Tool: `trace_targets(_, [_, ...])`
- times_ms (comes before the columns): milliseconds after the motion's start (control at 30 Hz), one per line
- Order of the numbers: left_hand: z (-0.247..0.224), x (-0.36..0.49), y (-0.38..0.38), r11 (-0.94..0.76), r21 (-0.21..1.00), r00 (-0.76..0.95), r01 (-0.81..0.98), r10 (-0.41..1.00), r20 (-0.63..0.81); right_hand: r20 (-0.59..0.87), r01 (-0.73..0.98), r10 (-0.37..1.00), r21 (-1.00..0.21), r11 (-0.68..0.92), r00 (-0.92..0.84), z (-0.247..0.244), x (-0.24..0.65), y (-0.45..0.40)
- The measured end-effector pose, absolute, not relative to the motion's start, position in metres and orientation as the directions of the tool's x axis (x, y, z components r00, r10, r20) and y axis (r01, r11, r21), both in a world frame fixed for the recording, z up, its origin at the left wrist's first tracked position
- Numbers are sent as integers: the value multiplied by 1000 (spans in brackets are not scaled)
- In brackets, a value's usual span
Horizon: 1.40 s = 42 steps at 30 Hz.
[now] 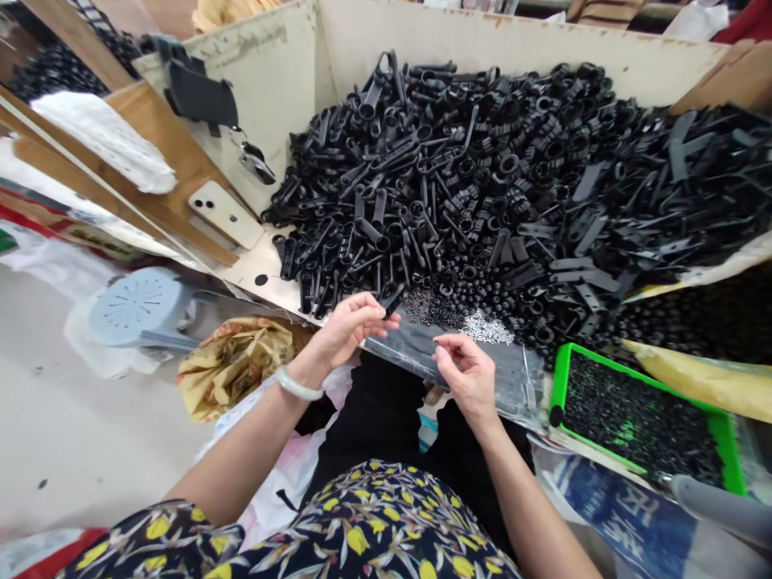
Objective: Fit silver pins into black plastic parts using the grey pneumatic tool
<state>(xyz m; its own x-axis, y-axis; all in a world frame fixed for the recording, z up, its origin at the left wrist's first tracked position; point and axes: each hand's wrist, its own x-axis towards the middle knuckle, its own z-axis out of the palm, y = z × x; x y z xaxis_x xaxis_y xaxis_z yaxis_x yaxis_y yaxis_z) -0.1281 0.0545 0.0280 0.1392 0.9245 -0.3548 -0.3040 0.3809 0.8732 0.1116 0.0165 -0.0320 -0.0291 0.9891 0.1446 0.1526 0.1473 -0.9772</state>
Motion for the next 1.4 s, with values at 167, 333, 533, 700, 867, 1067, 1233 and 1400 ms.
trace_targets(167, [-5, -102, 14, 493, 719, 393, -490, 861, -322, 192, 199, 979, -959, 201, -65, -24, 111, 22])
trace_targets(333, [-23, -79, 0, 525, 687, 490, -502, 827, -275, 158, 192, 986, -967, 166, -52, -22, 121, 16])
trace_targets(533, [-1, -86, 21, 138, 987, 242, -83, 963, -115, 99, 135, 995, -986, 99, -4, -35, 139, 8])
trace_targets(700, [60, -111, 104, -359, 780, 150, 512, 932, 330, 68, 73, 998, -995, 69, -11, -49, 143, 9])
trace_targets(867, [71, -137, 140, -342, 565, -4, 751, 853, 521, 56, 76, 998, -996, 56, 8, -59, 140, 6])
trace_targets(1067, [28, -153, 109, -133, 131, 58, 982, 886, 460, 70, 122, 997, -990, 75, -44, -61, 140, 8])
trace_targets(1233, [29, -158, 114, -139, 147, 49, 979, 867, 495, 75, 123, 996, -989, 79, -37, -58, 139, 7])
trace_targets(1400, [55, -158, 106, -123, 400, -55, 908, 913, 405, 74, 124, 997, -989, 77, -29, -59, 138, 6])
